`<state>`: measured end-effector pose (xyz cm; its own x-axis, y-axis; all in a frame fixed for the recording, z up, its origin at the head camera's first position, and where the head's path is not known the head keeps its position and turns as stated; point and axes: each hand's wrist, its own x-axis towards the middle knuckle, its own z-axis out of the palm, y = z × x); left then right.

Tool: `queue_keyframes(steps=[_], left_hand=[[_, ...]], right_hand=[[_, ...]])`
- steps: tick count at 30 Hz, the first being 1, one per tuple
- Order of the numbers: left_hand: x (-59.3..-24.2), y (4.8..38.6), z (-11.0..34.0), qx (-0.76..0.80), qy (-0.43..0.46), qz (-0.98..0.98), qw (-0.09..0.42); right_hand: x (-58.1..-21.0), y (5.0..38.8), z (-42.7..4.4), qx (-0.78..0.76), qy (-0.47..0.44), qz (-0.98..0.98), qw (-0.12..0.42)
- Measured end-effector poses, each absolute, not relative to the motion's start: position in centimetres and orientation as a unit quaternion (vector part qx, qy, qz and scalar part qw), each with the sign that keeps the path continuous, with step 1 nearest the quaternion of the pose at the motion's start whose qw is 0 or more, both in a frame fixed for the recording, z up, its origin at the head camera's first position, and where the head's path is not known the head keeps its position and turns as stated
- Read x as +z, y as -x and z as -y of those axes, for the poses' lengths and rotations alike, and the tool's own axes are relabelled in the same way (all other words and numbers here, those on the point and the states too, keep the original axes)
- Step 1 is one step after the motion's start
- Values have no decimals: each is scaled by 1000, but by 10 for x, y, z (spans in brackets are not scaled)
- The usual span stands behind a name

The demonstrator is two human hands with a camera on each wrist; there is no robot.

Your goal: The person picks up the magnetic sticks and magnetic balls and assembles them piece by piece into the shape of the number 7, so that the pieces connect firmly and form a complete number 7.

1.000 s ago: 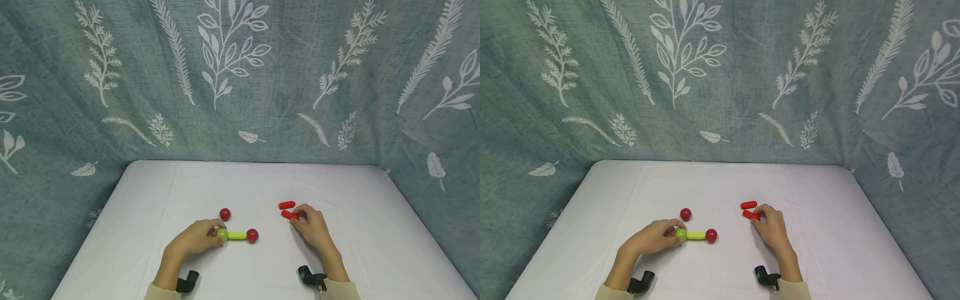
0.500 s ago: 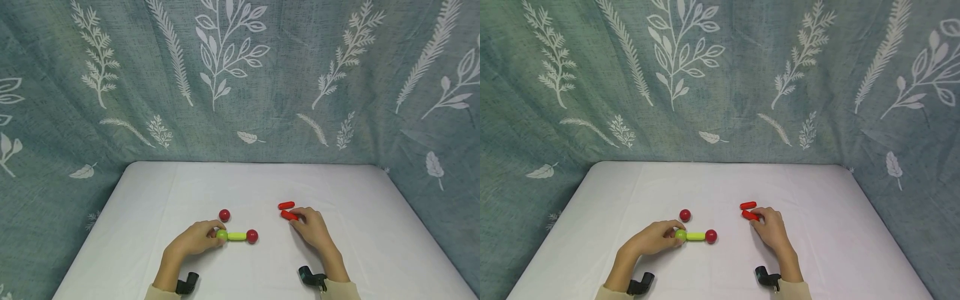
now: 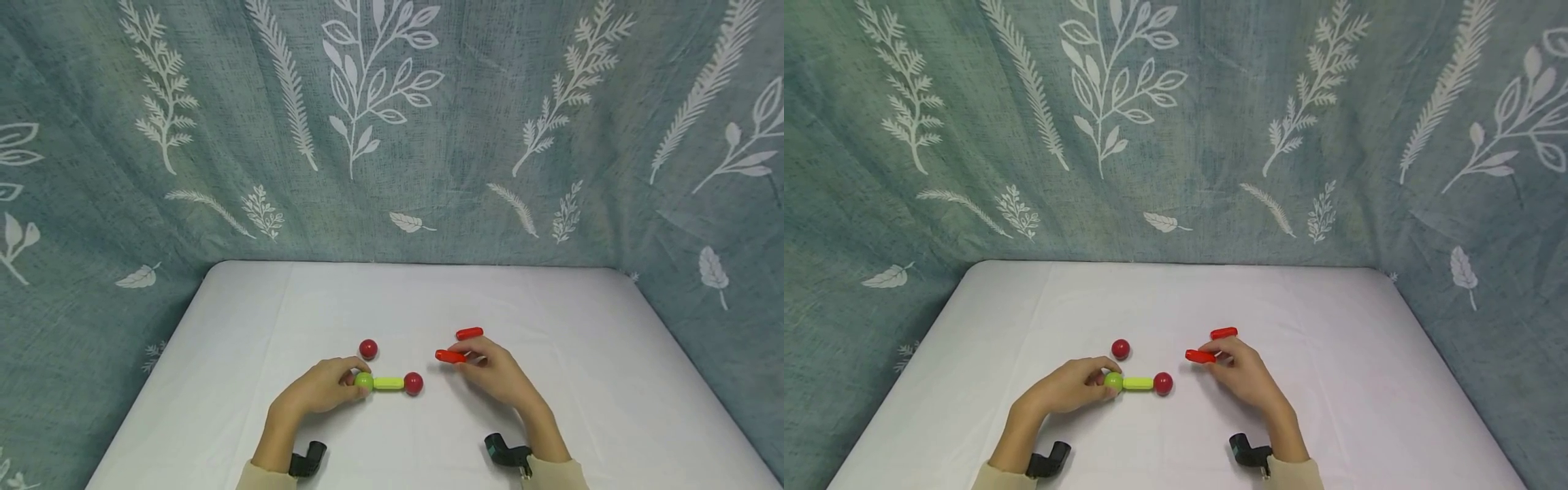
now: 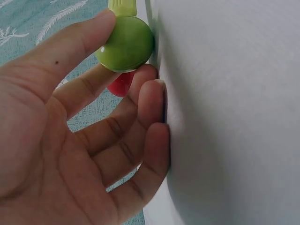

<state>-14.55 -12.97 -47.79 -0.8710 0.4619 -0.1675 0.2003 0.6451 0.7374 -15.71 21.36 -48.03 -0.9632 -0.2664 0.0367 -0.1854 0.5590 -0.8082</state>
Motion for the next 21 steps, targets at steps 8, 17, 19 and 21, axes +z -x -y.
queue_keyframes(steps=[8,17,19,21], left_hand=[[-476,146,129,373,-182,-893,174],[-476,147,129,374,-182,-892,176],[-476,147,129,374,-183,-892,176],[-476,147,129,373,-186,-893,173]], right_hand=[[-473,152,-192,-471,217,-853,61],[-473,143,-166,-475,269,-828,130],[-471,140,-161,-469,287,-823,141],[-469,137,-155,-467,309,-814,153]])
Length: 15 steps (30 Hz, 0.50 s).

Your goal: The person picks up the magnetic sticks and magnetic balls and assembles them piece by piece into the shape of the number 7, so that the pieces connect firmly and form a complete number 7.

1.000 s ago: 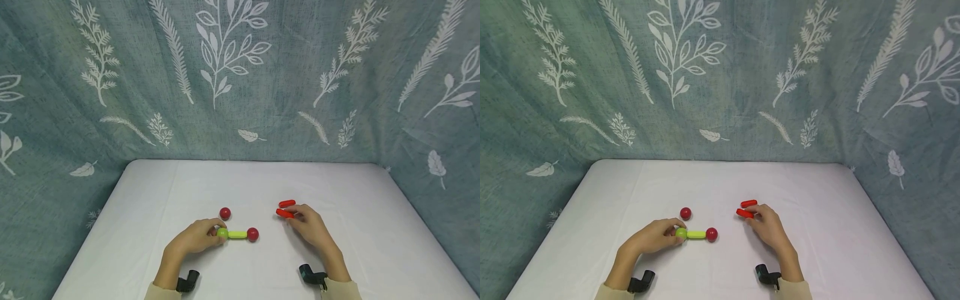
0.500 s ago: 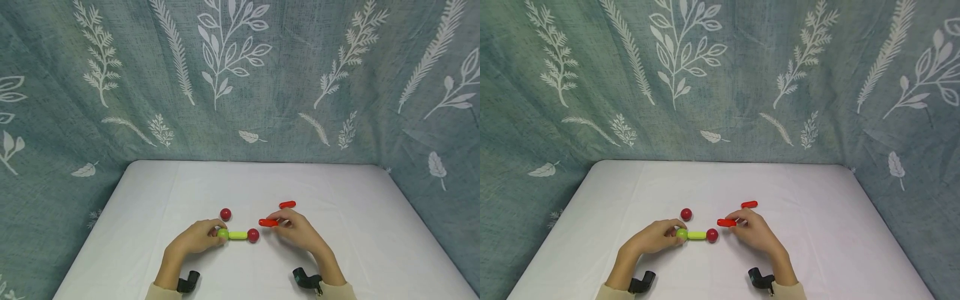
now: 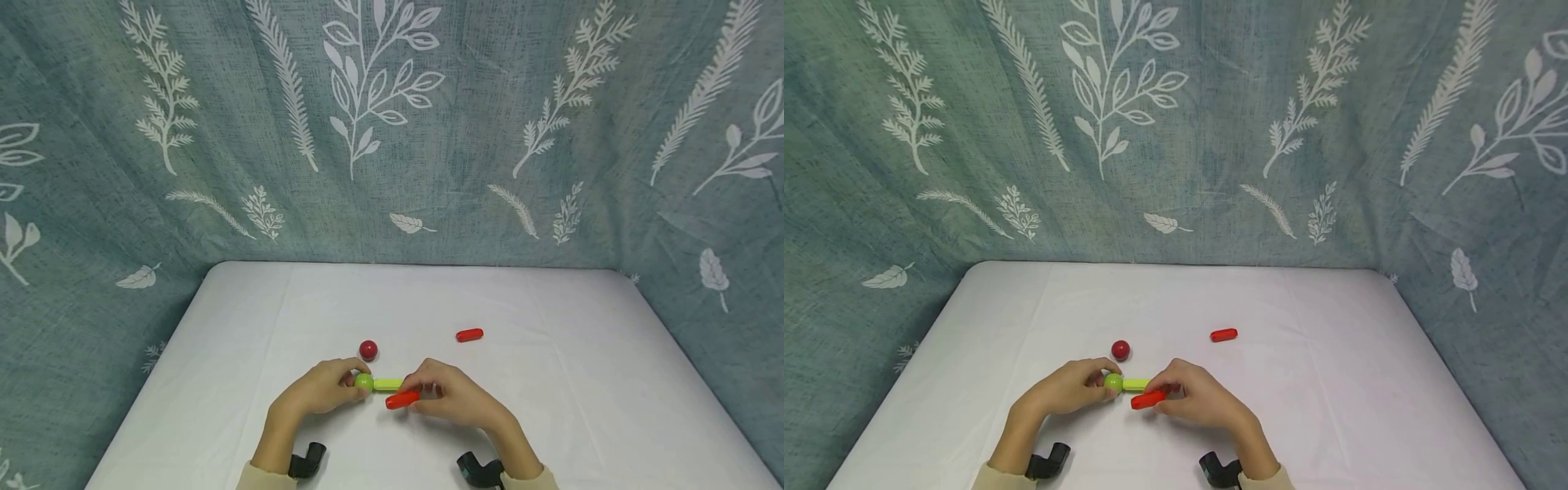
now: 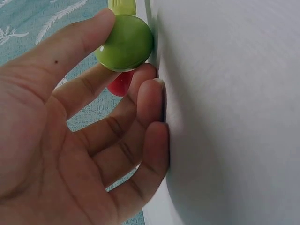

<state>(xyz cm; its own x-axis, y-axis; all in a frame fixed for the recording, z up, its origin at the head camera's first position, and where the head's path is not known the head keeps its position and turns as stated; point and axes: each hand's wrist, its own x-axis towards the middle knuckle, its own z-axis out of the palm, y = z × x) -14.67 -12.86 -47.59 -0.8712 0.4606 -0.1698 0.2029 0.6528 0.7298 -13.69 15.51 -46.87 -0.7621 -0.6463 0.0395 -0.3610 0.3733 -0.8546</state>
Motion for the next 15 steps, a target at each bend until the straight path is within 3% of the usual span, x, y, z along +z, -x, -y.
queue_keyframes(steps=[15], left_hand=[[-476,146,129,374,-187,-892,174]], right_hand=[[-482,121,-116,-411,415,-781,222]])
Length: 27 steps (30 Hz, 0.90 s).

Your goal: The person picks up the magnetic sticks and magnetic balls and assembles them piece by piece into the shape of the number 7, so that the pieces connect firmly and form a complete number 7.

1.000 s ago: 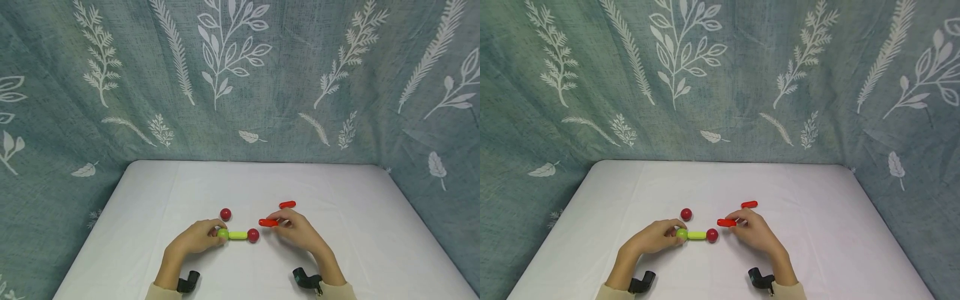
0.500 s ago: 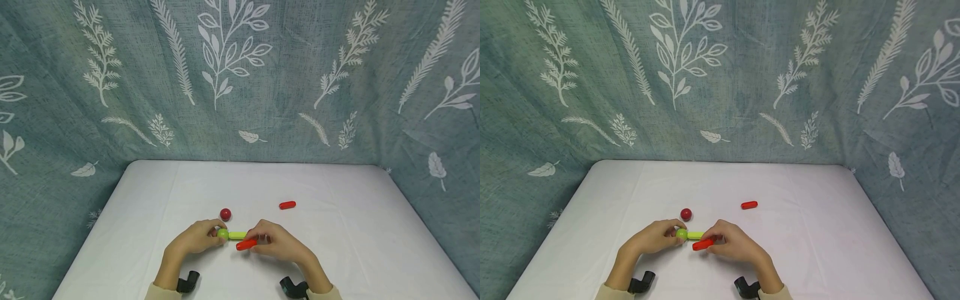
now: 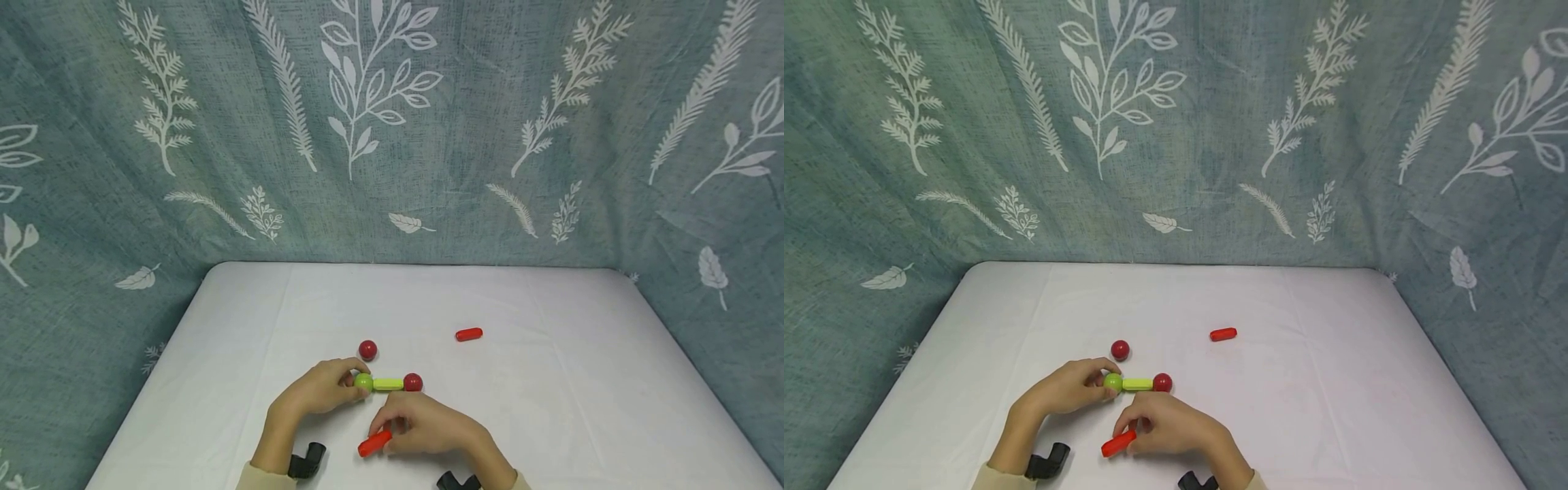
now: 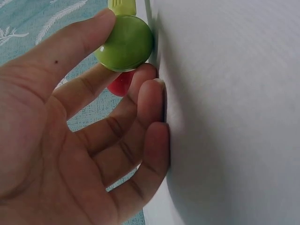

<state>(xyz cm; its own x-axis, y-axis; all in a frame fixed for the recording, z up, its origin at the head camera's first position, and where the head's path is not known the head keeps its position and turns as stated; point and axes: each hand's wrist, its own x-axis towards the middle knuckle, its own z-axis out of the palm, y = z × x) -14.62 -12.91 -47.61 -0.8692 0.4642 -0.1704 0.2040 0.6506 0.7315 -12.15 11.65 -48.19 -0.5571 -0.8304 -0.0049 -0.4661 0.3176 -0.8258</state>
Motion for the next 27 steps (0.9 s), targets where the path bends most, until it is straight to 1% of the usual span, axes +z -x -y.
queue_keyframes(steps=[5,12,27], left_hand=[[-476,146,130,373,-191,-891,173],[-475,146,129,376,-194,-890,172],[-476,146,129,373,-191,-891,173]], right_hand=[[-484,117,-111,-382,428,-788,224],[-485,114,-107,-368,416,-795,245],[-484,112,-104,-336,402,-816,244]])
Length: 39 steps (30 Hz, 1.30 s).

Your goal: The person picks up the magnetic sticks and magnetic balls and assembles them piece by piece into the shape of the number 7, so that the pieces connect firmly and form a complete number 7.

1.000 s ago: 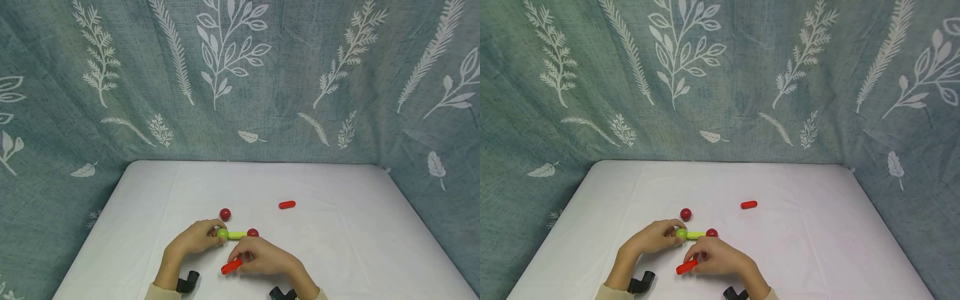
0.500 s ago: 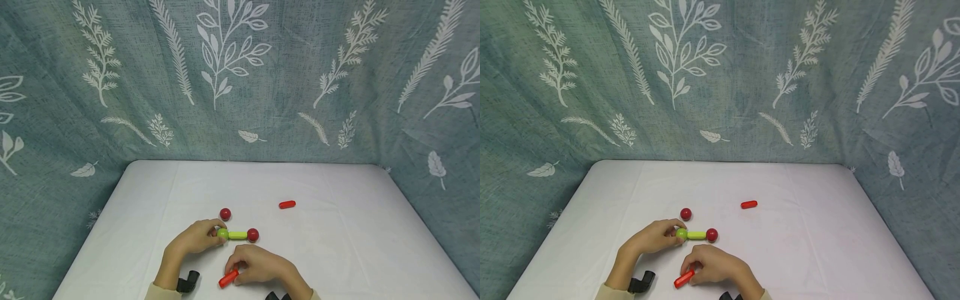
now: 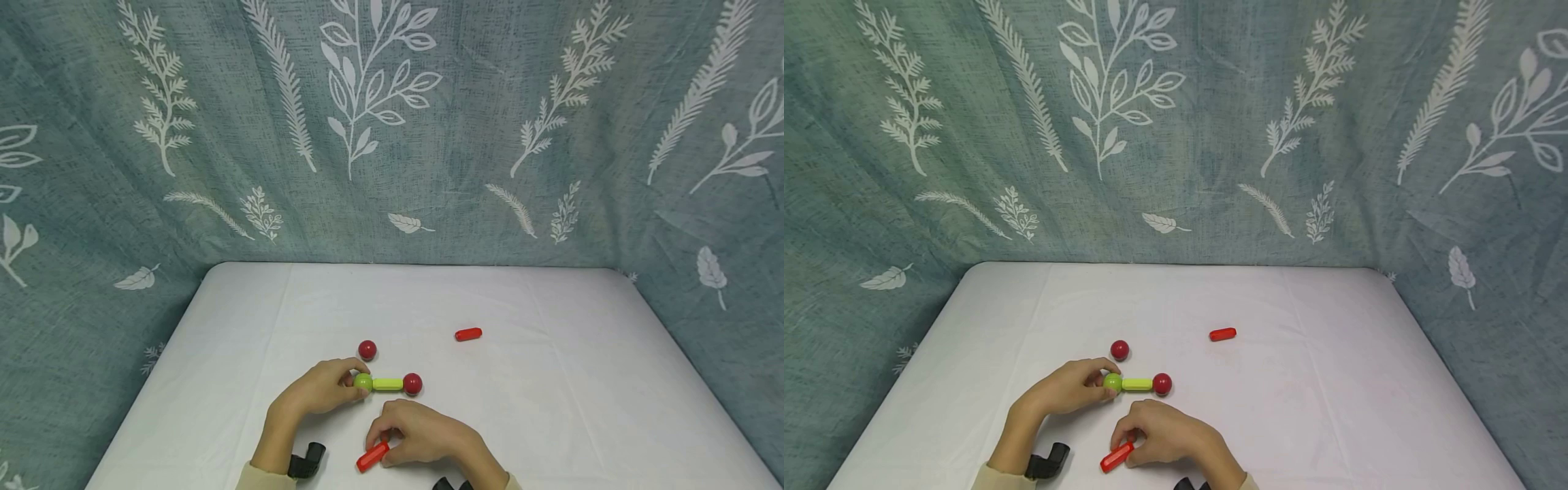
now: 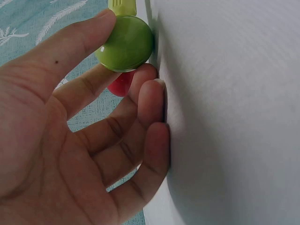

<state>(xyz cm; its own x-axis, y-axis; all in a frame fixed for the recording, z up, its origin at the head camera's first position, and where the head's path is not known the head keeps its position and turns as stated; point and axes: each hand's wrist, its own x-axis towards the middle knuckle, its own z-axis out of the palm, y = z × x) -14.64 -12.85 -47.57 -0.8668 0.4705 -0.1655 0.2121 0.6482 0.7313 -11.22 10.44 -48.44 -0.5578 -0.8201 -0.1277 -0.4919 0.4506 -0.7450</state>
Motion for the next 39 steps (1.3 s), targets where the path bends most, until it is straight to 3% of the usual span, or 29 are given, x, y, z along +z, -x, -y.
queue_keyframes(steps=[20,24,33,39], left_hand=[[-476,146,128,375,-197,-889,172],[-475,146,128,376,-198,-889,168],[-477,146,129,372,-187,-892,175],[-477,146,129,374,-187,-892,174]], right_hand=[[-464,119,-129,-393,361,-814,230],[-457,126,-145,-421,339,-820,190],[-459,142,-182,-461,267,-846,39],[-461,147,-198,-471,209,-857,4]])
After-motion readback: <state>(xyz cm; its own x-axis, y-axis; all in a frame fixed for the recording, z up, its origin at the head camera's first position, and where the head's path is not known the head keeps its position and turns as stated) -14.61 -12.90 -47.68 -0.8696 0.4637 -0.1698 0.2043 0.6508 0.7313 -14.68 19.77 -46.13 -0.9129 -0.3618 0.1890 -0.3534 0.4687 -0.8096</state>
